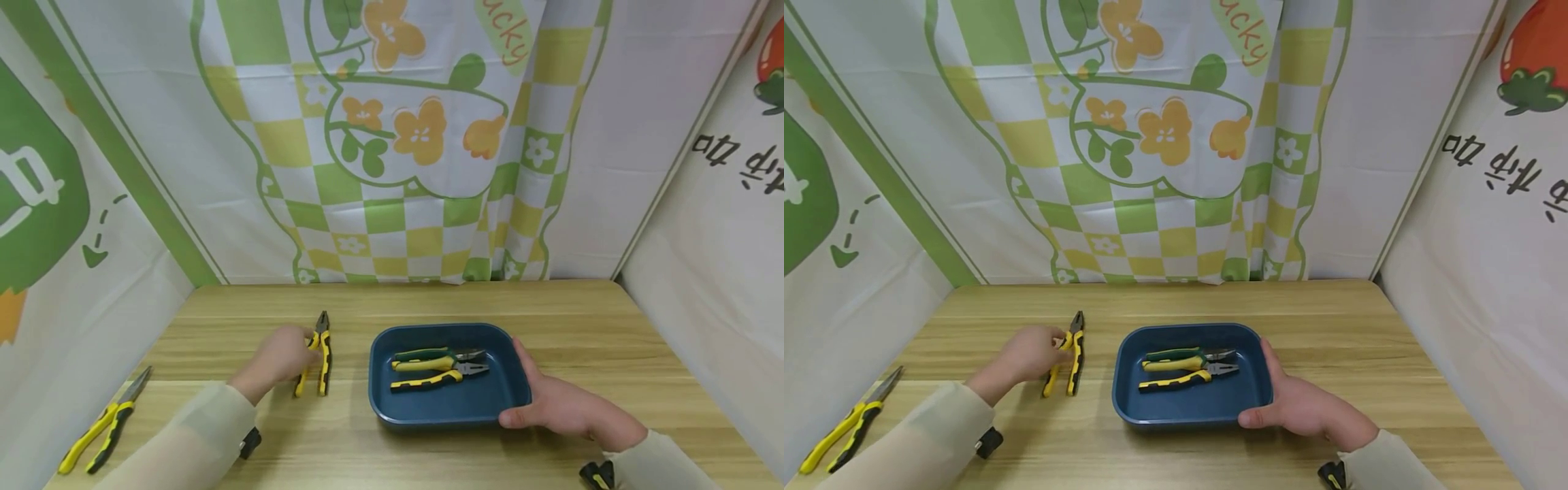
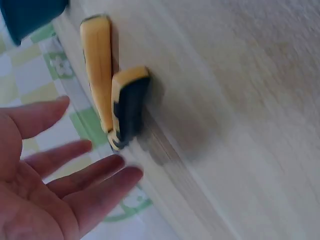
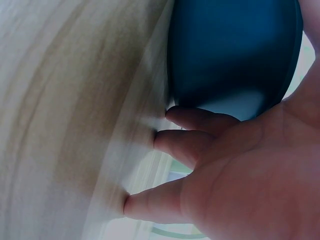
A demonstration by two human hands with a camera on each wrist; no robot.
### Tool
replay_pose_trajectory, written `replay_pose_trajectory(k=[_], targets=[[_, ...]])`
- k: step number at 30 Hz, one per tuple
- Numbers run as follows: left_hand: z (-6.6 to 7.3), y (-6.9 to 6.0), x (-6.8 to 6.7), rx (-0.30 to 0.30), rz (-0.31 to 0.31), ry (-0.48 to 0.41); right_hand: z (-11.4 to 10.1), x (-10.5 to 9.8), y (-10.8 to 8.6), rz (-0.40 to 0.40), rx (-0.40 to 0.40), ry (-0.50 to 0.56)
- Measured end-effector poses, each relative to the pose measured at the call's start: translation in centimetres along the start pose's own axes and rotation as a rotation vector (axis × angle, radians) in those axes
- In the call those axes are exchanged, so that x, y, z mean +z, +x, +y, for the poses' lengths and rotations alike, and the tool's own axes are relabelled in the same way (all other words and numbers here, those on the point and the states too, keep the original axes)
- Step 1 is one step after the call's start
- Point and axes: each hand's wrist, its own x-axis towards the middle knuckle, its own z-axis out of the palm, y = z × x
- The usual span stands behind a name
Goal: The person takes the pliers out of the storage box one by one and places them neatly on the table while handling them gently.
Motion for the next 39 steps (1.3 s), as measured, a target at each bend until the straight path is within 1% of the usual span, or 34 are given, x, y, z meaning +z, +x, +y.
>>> replay_pose_trajectory(k=[1,2,3,5,7,10,14,18,20,23,26,30,32,35,39], targets=[[0.4,-0.1,0.2,0.033,0.006,0.034,0.0,0.0,0.0,0.0,0.0,0.002],[0.8,-0.1,0.5,0.053,0.005,0.059,0.0,0.0,0.0,0.0,0.001,0.004],[1.1,-0.2,0.9,0.068,0.0,0.077,0.0,0.0,0.0,0.0,0.001,0.005],[1.7,-0.2,1.5,0.104,0.002,0.15,0.0,0.1,0.0,0.002,0.003,0.005],[2.1,-0.2,2.0,0.12,-0.002,0.197,-0.1,0.1,0.0,0.002,0.004,0.001],[2.2,-0.3,2.4,0.138,0.01,0.233,0.0,0.1,0.1,0.001,0.006,-0.007],[2.2,-0.5,2.4,0.16,0.045,0.241,0.0,0.1,0.2,0.002,0.004,-0.012],[2.2,-0.9,2.2,0.156,0.052,0.23,0.0,0.1,0.3,0.004,0.004,-0.014],[2.1,-1.2,2.1,0.13,0.037,0.209,0.0,0.1,0.3,0.003,0.003,-0.014],[1.9,-1.6,1.9,0.073,0.015,0.185,0.0,0.0,0.2,0.005,0.003,-0.011],[1.3,-2.3,1.8,0.021,0.01,0.173,-0.1,0.0,0.1,0.008,0.005,-0.007],[-0.1,-3.6,1.5,-0.003,0.032,0.194,-0.2,0.0,0.0,0.005,0.006,0.006],[-1.0,-4.4,1.3,-0.001,0.046,0.207,-0.1,0.1,0.0,0.007,0.006,0.004],[-2.5,-5.8,0.9,-0.013,0.058,0.201,-0.1,0.1,0.1,0.012,0.006,-0.007],[-4.7,-7.7,0.4,-0.066,0.061,0.173,0.0,0.1,0.2,0.013,0.001,-0.001]])
